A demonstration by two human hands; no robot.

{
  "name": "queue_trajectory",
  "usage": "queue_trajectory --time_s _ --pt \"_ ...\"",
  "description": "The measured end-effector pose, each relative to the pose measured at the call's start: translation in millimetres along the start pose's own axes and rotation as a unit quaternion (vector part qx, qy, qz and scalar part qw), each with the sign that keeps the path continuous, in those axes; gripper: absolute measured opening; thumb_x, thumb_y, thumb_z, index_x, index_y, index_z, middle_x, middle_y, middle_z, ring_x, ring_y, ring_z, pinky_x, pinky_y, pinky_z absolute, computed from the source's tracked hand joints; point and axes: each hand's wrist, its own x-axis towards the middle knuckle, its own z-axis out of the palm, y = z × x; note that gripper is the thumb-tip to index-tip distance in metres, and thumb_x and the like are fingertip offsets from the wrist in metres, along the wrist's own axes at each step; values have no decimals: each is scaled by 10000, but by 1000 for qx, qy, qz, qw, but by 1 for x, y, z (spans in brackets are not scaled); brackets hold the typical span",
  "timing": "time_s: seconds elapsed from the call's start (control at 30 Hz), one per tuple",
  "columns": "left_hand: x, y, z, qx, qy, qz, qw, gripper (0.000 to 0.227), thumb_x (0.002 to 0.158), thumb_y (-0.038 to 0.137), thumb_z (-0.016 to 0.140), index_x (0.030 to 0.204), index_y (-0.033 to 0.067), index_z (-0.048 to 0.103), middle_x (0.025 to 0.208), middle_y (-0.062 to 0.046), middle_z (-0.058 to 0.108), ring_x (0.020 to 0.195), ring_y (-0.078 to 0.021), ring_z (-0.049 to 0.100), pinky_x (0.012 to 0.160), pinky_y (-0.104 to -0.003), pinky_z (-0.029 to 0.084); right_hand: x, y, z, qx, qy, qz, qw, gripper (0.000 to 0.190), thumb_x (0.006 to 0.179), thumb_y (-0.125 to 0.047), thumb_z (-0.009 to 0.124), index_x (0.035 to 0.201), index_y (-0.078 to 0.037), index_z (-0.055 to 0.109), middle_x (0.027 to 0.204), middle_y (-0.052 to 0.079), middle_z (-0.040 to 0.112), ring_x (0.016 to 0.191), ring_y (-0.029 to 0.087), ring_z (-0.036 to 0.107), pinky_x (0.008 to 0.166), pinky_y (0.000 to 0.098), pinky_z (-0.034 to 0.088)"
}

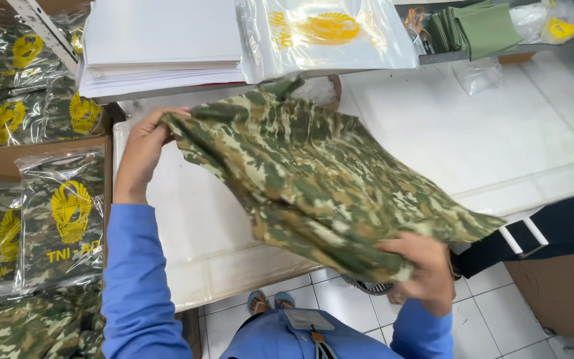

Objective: The person folds camouflage-patterned shirts on a white table, inserts them into clear plastic bags along with a white paper sheet, and places the bagged items into cardboard boxes.

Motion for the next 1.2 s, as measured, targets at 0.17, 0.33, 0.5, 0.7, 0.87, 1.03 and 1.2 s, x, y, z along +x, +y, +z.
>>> queue_trajectory --time_s 0.17,0.33,0.5,0.7,0.87,1.03,1.2 --pt "20 -110 -28 7 70 -133 989 297 853 190 323 1075 151 517 1106 -31 503 987 -172 485 839 -251 400 28 -1 87 157 -360 171 903 543 723 -316 555 1188 -75 412 1173 106 486 1019 254 536 857 371 458" --pt "-12 -263 -80 68 215 -223 948 399 902 213 385 1242 5 392 1236 -264 364 1147 -406 362 882 -496 392 32 48 122 329 -415 273 803 465 793 -170 582 1173 59 440 1088 348 480 1032 496 437 838 579 366" --pt "-100 -373 -68 485 282 -197 804 367 795 360 577 1007 69 505 1023 -134 487 983 -309 468 811 -391 397 -57 239 124 -135 -27 512 848 328 830 -257 579 1152 -203 546 1174 8 531 1169 195 420 955 370 326" --pt "-149 -352 -3 523 205 -164 811 279 837 263 534 994 32 535 1035 -138 461 941 -284 487 784 -341 418 -157 326 101 -368 228 605 669 478 822 -262 618 1200 -28 442 1259 232 304 1135 426 316 941 519 238" --pt "-156 -265 -22 214 256 -243 911 220 974 188 292 1135 39 307 657 -184 516 557 -294 514 474 -373 381 -189 315 117 -482 167 483 712 206 908 -275 540 968 -79 520 987 112 514 945 308 482 810 438 340" --pt "-200 -251 -21 256 254 -287 888 185 959 202 352 1084 85 280 699 -202 578 606 -298 579 459 -381 411 -230 274 110 -516 119 477 701 222 894 -286 571 999 -99 510 765 87 609 757 263 598 758 382 401" --pt "-225 -253 -7 531 240 -236 777 322 846 205 494 1123 92 375 1020 -124 457 943 -254 535 651 -319 523 -237 263 104 -463 179 492 715 265 857 -185 580 1063 -107 432 926 134 539 803 347 557 687 445 399"
